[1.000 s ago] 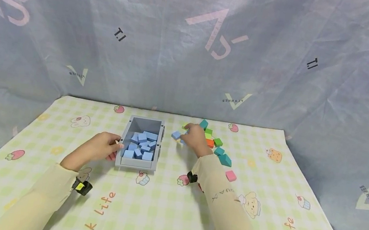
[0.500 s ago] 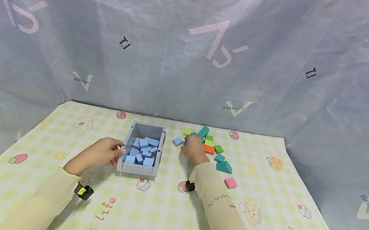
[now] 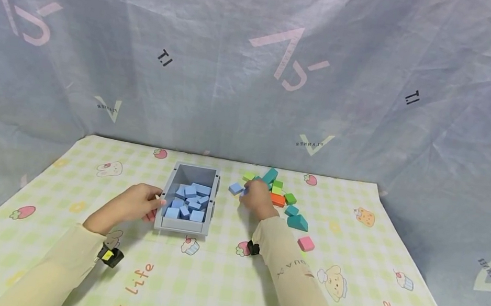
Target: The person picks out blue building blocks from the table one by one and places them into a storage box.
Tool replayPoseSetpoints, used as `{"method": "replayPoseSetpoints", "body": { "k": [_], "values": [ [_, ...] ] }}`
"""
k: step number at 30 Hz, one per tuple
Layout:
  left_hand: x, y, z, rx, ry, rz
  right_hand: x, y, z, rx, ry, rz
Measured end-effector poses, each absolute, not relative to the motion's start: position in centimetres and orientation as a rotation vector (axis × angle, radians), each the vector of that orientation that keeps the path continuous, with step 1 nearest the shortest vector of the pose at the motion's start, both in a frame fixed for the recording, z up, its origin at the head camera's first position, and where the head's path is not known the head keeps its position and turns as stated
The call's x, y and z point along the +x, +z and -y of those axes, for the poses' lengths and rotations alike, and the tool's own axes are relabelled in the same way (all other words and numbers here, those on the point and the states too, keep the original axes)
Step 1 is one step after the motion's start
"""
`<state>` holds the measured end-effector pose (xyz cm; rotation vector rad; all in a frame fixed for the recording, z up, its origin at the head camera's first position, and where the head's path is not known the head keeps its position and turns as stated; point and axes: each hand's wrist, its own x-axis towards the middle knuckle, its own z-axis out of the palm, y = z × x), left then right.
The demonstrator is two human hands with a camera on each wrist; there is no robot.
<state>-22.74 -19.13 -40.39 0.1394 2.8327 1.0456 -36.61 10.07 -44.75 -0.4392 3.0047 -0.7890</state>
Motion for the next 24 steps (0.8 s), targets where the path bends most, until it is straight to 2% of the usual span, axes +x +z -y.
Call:
{"method": "replayPoseSetpoints", "body": {
  "k": [24],
  "values": [
    [-22.5, -40.2, 19.1, 0.145, 1.071, -2.822, -36.0, -43.9, -13.6, -0.407, -0.977, -3.021]
  ]
}}
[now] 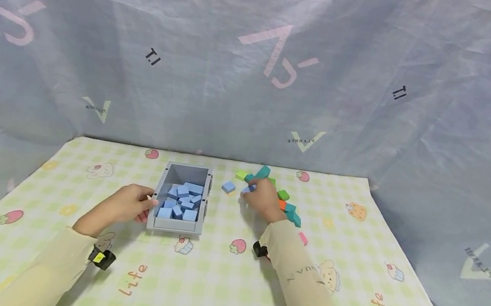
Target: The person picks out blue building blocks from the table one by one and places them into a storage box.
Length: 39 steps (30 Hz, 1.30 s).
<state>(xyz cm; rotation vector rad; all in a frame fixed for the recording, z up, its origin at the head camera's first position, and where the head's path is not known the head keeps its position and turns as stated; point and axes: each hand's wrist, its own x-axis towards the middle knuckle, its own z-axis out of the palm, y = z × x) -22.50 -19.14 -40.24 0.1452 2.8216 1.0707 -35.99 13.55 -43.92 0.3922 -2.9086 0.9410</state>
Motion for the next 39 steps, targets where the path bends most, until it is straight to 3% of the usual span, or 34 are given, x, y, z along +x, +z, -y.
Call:
{"method": "replayPoseSetpoints", "body": {
  "k": [9, 19, 39],
  "values": [
    [-22.5, -40.4, 19.3, 0.197, 1.074, -2.825, -34.9, -40.5, -12.7, 0.442, 0.992, 2.736],
    [-22.2, -40.4, 19.3, 0.199, 1.083, -2.835, -32.3, -37.4, -7.6, 0.637, 0.865, 2.692],
    [-22.5, -40.4, 19.5, 0.198, 1.086, -2.822, -29.0, -40.0, -0.7, 0.969, 0.811, 2.791]
  ]
}}
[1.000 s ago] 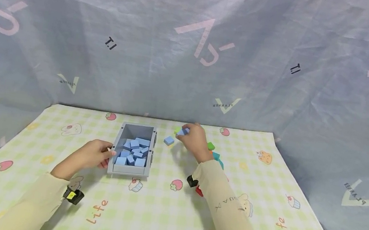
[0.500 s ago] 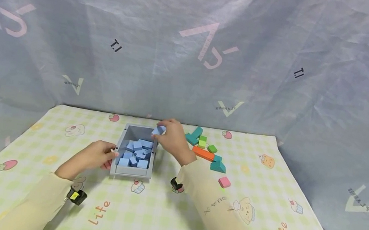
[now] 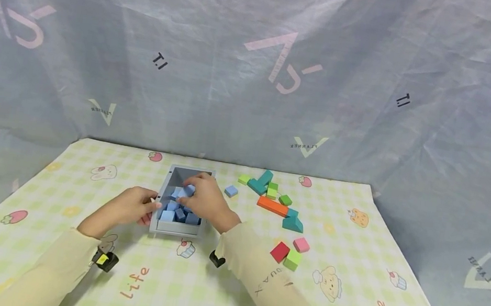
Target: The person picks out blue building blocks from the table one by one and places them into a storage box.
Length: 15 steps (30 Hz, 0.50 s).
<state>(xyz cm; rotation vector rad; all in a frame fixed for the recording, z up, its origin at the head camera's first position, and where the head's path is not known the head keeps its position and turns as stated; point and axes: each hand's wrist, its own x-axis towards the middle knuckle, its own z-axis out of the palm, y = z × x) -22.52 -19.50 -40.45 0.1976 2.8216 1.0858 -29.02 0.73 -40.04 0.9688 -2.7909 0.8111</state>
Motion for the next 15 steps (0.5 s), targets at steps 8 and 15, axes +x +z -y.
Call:
{"method": "replayPoseSetpoints", "body": {
  "k": [8, 15],
  "values": [
    [-22.67, -40.37, 19.48, 0.208, 1.063, -2.828, -28.76, -40.73, -0.41, 0.975, 0.823, 2.785],
    [-22.60, -40.42, 19.49, 0.193, 1.057, -2.833, -28.83, -40.66, -0.33, 0.985, 0.833, 2.798]
  ]
}}
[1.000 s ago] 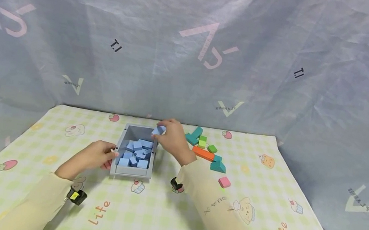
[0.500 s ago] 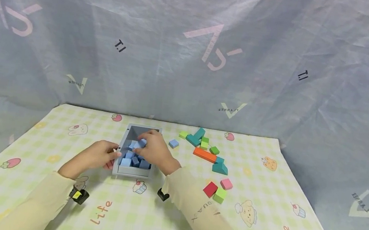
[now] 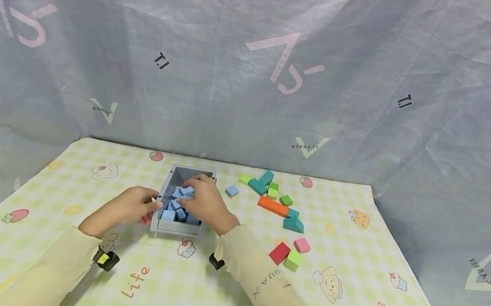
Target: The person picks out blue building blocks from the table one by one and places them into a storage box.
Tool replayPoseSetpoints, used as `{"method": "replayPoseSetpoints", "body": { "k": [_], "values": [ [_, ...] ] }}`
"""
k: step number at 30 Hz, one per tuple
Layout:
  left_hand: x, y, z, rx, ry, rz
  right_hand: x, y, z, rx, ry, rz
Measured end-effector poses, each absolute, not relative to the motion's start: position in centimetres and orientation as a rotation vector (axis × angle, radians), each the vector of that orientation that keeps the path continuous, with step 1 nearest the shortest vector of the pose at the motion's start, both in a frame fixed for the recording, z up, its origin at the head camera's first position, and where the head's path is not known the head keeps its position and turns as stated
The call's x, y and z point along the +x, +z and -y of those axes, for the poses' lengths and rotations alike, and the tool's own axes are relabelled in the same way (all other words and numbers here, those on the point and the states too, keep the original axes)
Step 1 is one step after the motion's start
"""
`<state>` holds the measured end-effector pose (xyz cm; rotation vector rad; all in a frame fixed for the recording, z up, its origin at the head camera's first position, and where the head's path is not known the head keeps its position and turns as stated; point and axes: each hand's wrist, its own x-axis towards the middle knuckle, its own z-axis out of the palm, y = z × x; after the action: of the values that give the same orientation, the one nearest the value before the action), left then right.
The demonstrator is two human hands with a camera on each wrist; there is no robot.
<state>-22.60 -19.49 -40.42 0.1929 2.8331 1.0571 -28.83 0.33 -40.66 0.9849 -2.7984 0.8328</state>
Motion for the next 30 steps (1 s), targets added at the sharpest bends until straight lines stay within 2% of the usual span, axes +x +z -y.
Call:
{"method": "replayPoseSetpoints", "body": {
  "k": [8, 19, 30],
  "values": [
    [-22.6, -40.5, 19.5, 0.212, 1.058, -2.840, -29.1, -40.1, -0.6, 0.979, 0.846, 2.796],
    [-22.6, -40.5, 19.7, 0.242, 1.045, -2.869, -31.1, -38.0, -3.0, 0.827, 0.945, 2.694],
    [-22.6, -40.6, 19.5, 0.209, 1.054, -2.857, -31.9, -38.2, -5.1, 0.683, 1.079, 2.678]
  ]
}}
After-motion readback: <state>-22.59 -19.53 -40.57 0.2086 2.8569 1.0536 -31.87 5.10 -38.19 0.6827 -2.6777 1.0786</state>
